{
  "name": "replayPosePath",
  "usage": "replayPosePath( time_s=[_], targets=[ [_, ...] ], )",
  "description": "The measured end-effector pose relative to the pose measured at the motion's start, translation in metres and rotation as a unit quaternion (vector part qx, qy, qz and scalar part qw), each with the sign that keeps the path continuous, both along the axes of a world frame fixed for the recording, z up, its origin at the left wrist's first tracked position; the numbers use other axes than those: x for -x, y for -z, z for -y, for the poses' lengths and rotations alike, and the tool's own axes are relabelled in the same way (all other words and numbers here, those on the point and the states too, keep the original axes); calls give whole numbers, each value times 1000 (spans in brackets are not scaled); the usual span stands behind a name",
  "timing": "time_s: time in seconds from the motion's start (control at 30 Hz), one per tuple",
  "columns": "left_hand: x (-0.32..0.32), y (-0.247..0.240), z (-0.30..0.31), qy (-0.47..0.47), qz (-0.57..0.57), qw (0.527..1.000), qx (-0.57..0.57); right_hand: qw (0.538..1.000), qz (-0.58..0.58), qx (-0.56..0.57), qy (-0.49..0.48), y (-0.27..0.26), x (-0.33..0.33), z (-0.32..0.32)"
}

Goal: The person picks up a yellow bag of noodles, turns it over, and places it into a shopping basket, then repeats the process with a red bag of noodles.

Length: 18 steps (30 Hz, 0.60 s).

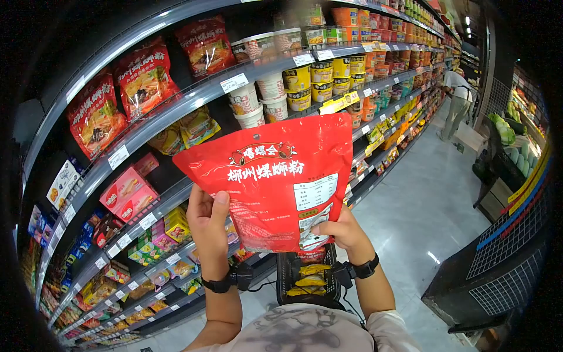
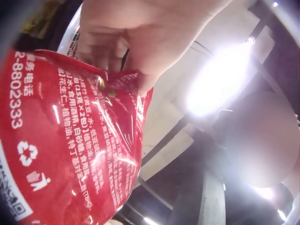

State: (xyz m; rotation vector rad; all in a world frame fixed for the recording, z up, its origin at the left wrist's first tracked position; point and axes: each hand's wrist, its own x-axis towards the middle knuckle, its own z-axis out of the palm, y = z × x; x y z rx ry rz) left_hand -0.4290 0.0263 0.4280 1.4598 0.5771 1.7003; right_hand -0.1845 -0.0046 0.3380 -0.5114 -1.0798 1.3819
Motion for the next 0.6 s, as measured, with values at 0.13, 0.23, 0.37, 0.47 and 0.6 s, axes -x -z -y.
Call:
replayPosePath(
  time_s=[0.13, 0.23, 0.37, 0.47, 0.6],
  targets=[
    [2, 2, 2, -3, -27, 999, 20, 1000, -13, -1, 15, -3, 0, 5],
    [0, 3, 2, -13, -27, 999, 12, 1000, -9, -10, 13, -3, 0, 5],
    [-5, 3, 2, -10, -14, 1000, 6, 1000, 4, -3, 20, -5, -2, 6],
    [-6, 5, 1, -15, -16, 1000, 9, 1000, 7, 8, 22, -1, -4, 5],
    [-2, 12, -1, -23, -27, 999, 19, 1000, 1, 23, 19, 7, -4, 5]
  ],
)
